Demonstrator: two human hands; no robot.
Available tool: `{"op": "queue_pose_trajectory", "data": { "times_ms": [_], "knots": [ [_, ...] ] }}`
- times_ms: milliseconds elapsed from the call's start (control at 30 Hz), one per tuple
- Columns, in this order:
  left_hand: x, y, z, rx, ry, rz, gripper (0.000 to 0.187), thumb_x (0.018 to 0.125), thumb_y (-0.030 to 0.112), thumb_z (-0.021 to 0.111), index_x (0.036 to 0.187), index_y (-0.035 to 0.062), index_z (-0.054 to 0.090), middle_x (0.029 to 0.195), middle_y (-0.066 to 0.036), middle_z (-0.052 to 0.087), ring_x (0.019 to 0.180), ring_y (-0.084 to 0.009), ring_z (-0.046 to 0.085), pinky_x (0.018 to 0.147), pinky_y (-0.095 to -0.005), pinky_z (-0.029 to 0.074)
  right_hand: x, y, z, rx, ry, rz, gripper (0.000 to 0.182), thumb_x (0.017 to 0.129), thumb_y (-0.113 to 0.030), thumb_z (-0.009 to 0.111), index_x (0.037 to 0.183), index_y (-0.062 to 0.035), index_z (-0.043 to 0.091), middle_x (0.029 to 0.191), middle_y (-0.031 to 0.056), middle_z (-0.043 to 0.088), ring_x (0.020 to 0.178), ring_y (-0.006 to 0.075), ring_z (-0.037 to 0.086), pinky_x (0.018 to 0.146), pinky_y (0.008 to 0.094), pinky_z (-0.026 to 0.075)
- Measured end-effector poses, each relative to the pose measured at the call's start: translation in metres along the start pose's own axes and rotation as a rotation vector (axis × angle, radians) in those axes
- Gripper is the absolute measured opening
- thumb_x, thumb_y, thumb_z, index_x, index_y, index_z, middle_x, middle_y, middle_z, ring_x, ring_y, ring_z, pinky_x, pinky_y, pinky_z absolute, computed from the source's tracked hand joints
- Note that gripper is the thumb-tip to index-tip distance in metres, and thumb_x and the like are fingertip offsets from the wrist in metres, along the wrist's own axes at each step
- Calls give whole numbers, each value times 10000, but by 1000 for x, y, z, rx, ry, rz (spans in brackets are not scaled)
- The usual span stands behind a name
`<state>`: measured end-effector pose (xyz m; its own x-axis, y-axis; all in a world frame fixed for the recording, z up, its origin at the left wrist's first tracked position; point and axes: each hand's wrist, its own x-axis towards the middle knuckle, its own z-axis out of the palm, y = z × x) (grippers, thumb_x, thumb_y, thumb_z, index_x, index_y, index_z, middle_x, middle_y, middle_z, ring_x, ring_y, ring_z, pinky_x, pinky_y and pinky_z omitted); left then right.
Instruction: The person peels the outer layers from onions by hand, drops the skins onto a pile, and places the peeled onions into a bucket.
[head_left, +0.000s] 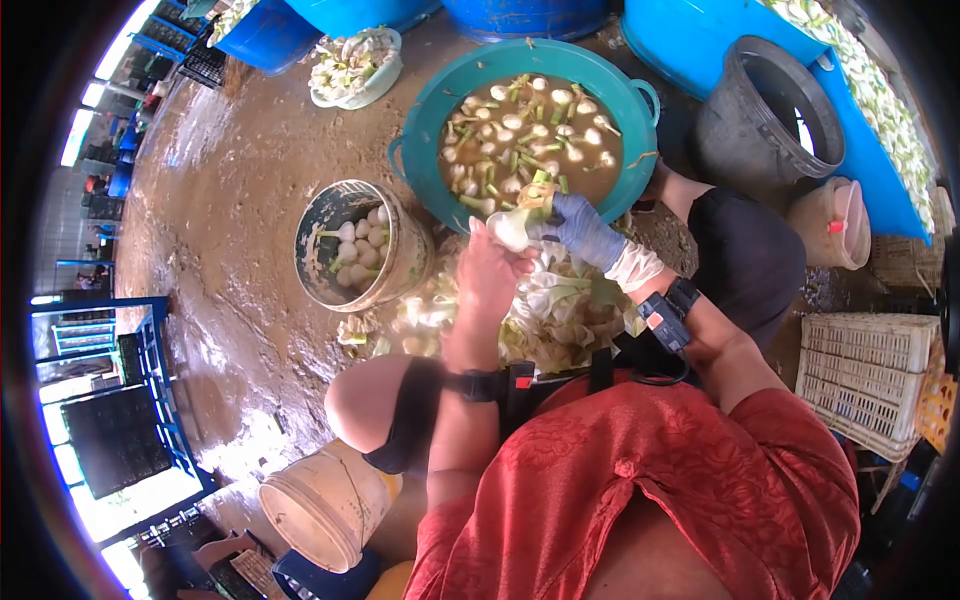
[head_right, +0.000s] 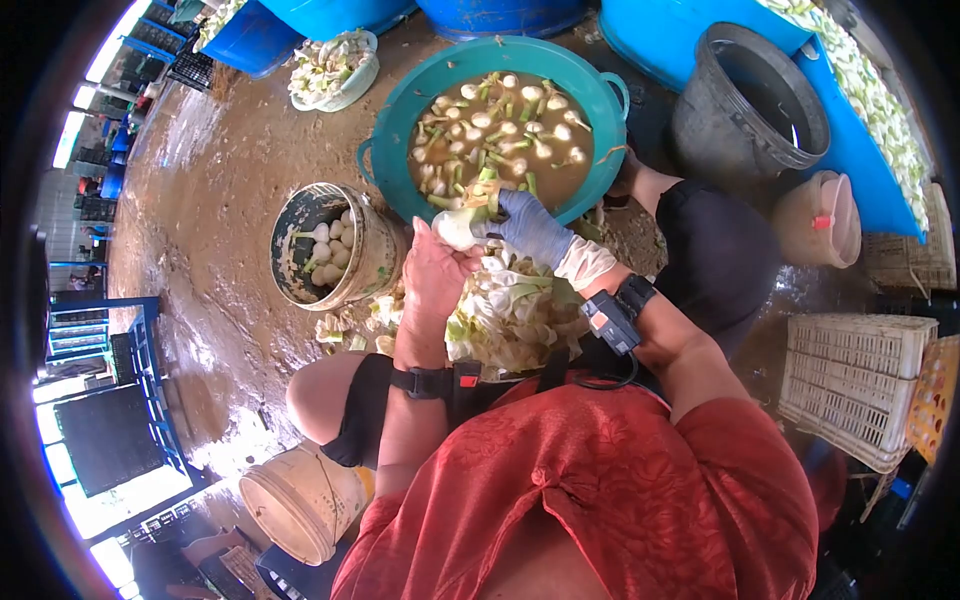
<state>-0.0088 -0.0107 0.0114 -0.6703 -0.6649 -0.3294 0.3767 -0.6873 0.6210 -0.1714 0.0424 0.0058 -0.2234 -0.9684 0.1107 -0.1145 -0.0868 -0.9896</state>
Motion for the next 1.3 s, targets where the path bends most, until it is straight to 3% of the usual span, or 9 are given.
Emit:
{"op": "queue_pose_trajectory", "data": {
  "times_ms": [200,267,433,500,600,800,1133,1200,1300],
  "knots": [
    [-5,-11,11,544,339,153,479,848,453,554,1037,13,534,790,-117,605,513,-192,533,428,-277,406,-5,14,2,-12,-13,-23,327,713,-17,679,1035,-2,622,974,100,656,829,143,615,781,280,495],
    [-9,-3,6,207,-24,54,463,842,469,552,999,33,544,717,-113,584,491,-188,508,409,-279,378,-7,17,0,-38,-23,-2,308,722,-18,674,1025,2,622,981,95,653,828,136,615,776,276,497],
    [-7,0,6,121,-71,-60,447,871,478,520,1008,54,560,751,-91,608,532,-175,526,422,-270,383,-12,10,2,98,9,-28,234,736,39,618,967,8,637,905,77,662,797,99,609,711,255,498],
    [-7,-7,19,364,324,219,353,883,351,574,1035,33,591,803,-62,628,647,-142,564,511,-262,439,-13,-4,2,204,42,102,220,734,41,622,952,16,637,882,75,661,792,90,608,705,249,498],
    [0,-21,-5,693,181,539,241,874,181,608,1038,4,617,868,-53,633,771,-116,578,662,-255,468,-12,-10,4,226,62,201,192,724,11,652,913,35,631,805,60,651,736,90,605,668,256,497],
    [-8,-4,17,266,55,400,259,832,105,636,1040,-49,617,1032,-136,629,951,-181,588,868,-308,449,7,31,-4,-170,273,222,247,667,-38,679,901,29,632,737,167,647,645,221,627,626,320,494],
    [-9,8,10,-297,-275,278,284,802,272,663,956,41,604,1221,-171,545,1185,-373,462,1083,-493,240,-34,63,-13,-874,-166,302,292,730,-250,660,913,-23,640,866,212,640,830,345,627,776,429,478],
    [-4,8,2,-400,-323,231,307,776,265,653,984,52,577,1228,-156,542,1255,-364,390,1101,-482,210,-38,33,-19,-1060,-763,410,318,752,-292,650,938,-34,649,892,194,648,848,347,625,788,435,476],
    [-5,11,2,-463,-319,185,332,700,232,661,959,36,590,1273,-172,508,1312,-372,301,1111,-468,186,-35,-4,-21,-1053,-598,302,348,730,-306,677,958,-44,653,896,182,651,857,351,620,789,427,480]
  ]
}}
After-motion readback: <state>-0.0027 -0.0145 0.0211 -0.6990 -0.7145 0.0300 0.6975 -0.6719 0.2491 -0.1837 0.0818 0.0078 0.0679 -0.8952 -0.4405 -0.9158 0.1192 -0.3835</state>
